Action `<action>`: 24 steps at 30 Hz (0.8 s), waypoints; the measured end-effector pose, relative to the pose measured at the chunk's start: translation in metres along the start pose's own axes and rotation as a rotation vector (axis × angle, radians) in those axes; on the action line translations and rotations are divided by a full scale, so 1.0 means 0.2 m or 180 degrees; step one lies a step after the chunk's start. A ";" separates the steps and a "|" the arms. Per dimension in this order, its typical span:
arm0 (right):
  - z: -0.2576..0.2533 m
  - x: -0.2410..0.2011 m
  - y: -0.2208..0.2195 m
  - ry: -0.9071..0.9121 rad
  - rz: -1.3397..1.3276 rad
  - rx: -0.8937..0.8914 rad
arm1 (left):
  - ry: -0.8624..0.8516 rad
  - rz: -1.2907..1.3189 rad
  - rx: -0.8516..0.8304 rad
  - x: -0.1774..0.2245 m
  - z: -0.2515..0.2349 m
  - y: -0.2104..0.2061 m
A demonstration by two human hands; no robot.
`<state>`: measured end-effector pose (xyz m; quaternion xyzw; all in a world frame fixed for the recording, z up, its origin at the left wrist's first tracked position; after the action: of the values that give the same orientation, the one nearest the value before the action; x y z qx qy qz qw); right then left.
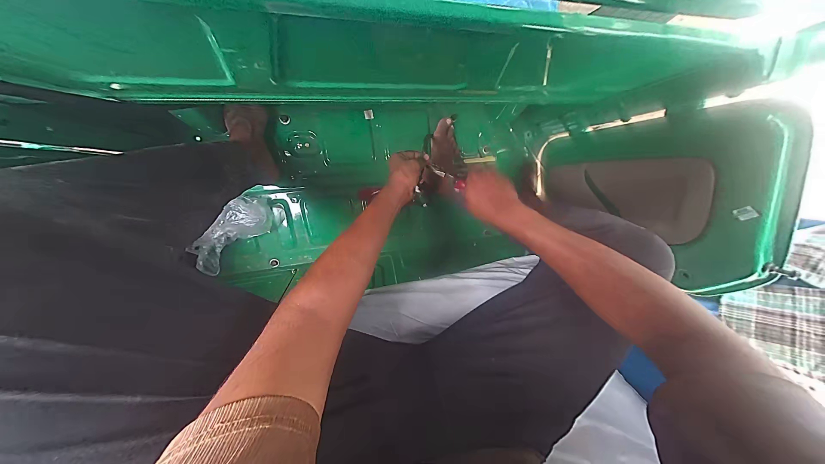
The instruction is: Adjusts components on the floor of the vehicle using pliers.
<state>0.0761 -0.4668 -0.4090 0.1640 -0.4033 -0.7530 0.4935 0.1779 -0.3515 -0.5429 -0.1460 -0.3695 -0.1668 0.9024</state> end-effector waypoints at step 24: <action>0.08 0.02 0.04 -0.0081 -0.0941 -0.0881 | 0.0211 0.0548 -0.0199 -0.06 0.02 0.01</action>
<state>0.0688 -0.4657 -0.3929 0.1425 -0.2737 -0.8675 0.3902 0.1676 -0.3450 -0.5491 -0.1997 -0.3201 -0.1048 0.9202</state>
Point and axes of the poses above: each hand's wrist, its own z-axis away from the middle knuckle, its own y-axis out of the back of the hand, x = y × z, the point moved 9 cm from there along -z, towards the middle knuckle, and after that the axes turned 6 degrees about x, right-handed, at the moved point
